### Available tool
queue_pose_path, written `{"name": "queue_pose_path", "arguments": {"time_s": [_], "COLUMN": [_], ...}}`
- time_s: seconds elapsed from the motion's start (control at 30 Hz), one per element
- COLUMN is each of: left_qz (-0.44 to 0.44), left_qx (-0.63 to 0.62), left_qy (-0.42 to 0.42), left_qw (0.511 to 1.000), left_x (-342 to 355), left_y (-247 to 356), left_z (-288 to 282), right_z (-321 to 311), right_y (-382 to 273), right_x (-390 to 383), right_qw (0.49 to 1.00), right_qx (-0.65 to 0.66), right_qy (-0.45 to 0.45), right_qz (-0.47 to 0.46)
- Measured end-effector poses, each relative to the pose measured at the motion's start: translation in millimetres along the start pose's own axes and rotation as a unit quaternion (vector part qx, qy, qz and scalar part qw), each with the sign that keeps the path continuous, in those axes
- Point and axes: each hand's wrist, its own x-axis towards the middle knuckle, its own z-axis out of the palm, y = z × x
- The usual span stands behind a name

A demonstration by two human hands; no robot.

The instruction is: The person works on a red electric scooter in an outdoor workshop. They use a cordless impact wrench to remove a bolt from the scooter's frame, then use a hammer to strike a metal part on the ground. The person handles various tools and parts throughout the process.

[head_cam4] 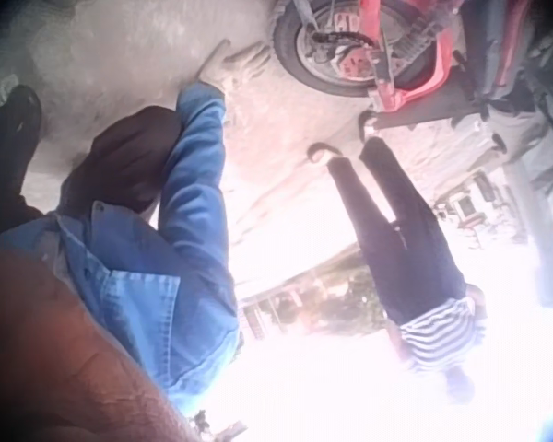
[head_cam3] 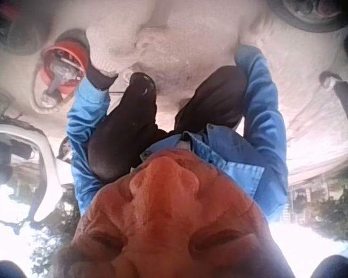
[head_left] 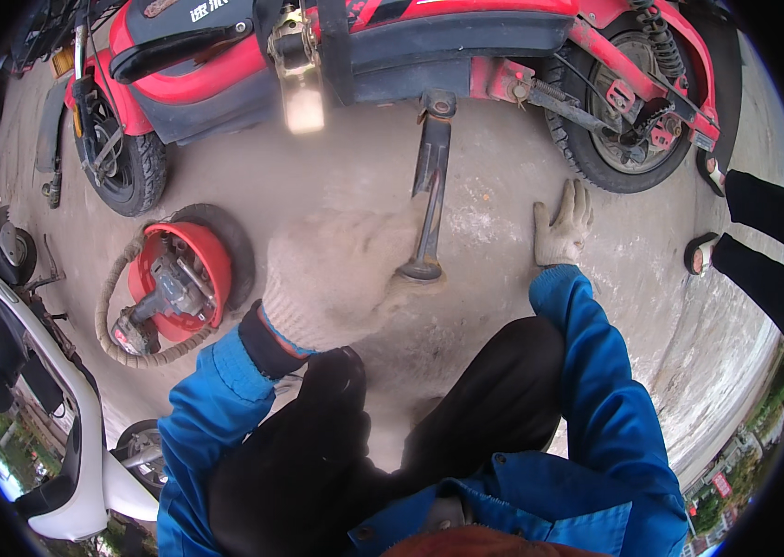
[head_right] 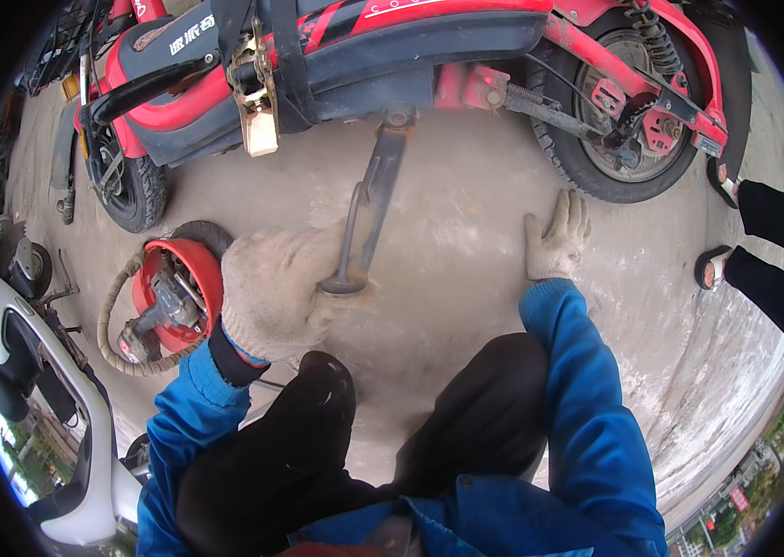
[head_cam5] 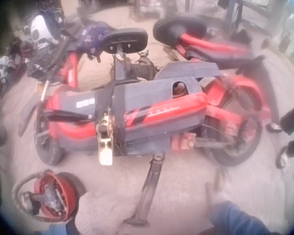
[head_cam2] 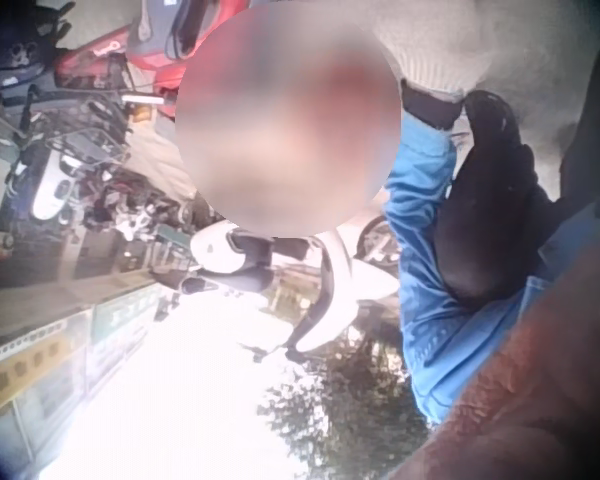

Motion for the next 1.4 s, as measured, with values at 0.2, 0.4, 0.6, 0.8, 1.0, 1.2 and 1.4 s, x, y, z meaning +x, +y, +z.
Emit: {"name": "queue_pose_path", "arguments": {"time_s": [0.2,0.4,0.6,0.8,1.0,1.2,1.4], "left_qz": [-0.067,-0.049,-0.072,-0.137,-0.440,-0.382,-0.431], "left_qx": [-0.057,0.022,0.036,0.075,0.119,0.316,0.291], "left_qy": [0.032,0.056,0.168,0.082,0.403,0.028,-0.072], "left_qw": [0.996,0.997,0.983,0.984,0.793,0.868,0.851], "left_x": [-9,-29,-65,-232,-385,-353,-367], "left_y": [-5,18,9,-25,-86,-189,-244], "left_z": [3,35,20,25,-6,-58,-59], "right_z": [11,27,36,44,37,46,41], "right_y": [-1,13,25,18,31,38,23], "right_x": [1,-7,-4,-7,-2,-2,-3], "right_qw": [0.999,0.998,0.996,0.997,0.995,0.995,0.999], "right_qx": [-0.018,-0.024,-0.043,-0.043,-0.068,-0.081,-0.039], "right_qy": [0.012,0.036,0.060,0.043,0.046,0.034,-0.034], "right_qz": [-0.042,-0.046,-0.051,-0.046,-0.048,-0.048,-0.015]}}
